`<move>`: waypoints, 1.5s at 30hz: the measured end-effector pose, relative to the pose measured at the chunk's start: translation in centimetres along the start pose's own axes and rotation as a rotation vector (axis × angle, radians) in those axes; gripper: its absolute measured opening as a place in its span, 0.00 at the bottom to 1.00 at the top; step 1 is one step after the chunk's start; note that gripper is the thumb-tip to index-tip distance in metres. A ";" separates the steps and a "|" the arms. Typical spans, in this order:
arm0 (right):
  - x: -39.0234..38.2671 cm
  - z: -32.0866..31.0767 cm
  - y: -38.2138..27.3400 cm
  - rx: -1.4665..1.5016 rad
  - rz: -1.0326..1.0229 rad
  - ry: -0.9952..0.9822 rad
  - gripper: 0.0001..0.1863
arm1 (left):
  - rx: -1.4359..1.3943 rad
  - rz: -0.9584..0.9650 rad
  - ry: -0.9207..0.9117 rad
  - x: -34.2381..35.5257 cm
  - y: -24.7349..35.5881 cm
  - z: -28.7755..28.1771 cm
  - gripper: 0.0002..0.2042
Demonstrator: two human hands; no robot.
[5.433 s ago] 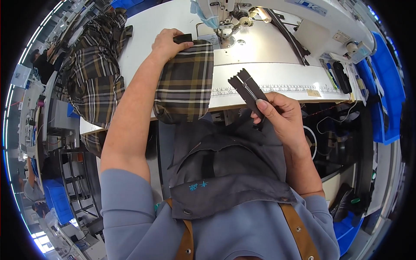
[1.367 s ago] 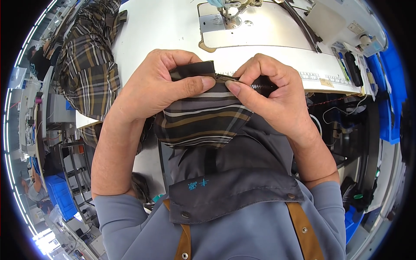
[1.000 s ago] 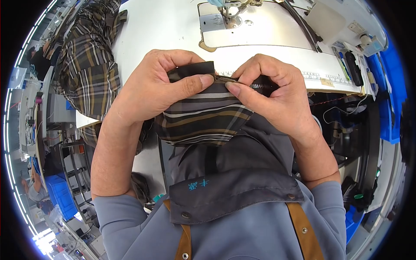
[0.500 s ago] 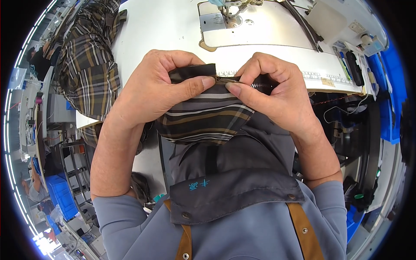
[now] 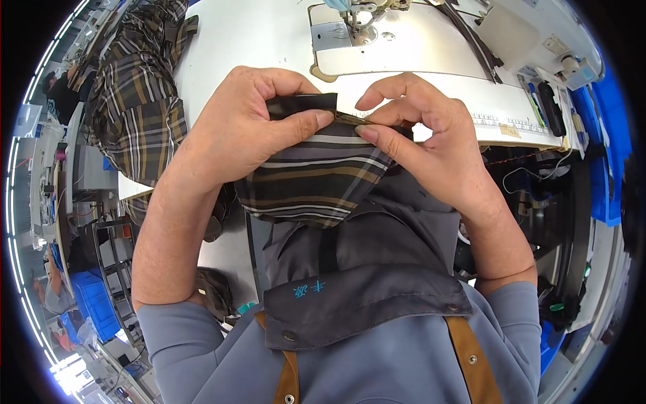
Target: Sewing a zipper and leather panels together using an industrial sewing machine to construct a bag.
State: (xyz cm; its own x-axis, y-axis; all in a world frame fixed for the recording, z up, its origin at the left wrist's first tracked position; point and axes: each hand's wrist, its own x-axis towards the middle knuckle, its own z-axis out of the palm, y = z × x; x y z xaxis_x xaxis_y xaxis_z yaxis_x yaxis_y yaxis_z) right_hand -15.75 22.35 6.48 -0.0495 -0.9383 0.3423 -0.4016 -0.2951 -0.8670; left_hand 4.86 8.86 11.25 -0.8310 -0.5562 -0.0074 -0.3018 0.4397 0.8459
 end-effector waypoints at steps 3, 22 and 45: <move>0.7 -0.2 0.5 -0.153 -0.170 -0.021 0.10 | 0.119 0.038 -0.053 1.3 0.2 -1.2 0.10; 8.9 -2.7 10.7 -0.734 -0.696 -0.179 0.13 | 0.931 0.253 -0.165 15.1 -4.8 -0.7 0.07; 9.5 -2.0 11.5 -0.797 -0.643 -0.143 0.09 | 0.764 0.464 0.215 9.8 -8.9 1.6 0.09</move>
State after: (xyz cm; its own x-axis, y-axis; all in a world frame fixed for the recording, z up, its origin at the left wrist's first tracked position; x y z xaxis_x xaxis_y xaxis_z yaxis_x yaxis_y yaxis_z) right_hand -22.67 10.37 0.44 0.4773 -0.6734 0.5646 -0.8051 -0.5926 -0.0262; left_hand -1.36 0.56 2.78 -0.8642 -0.2933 0.4089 -0.2501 0.9555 0.1567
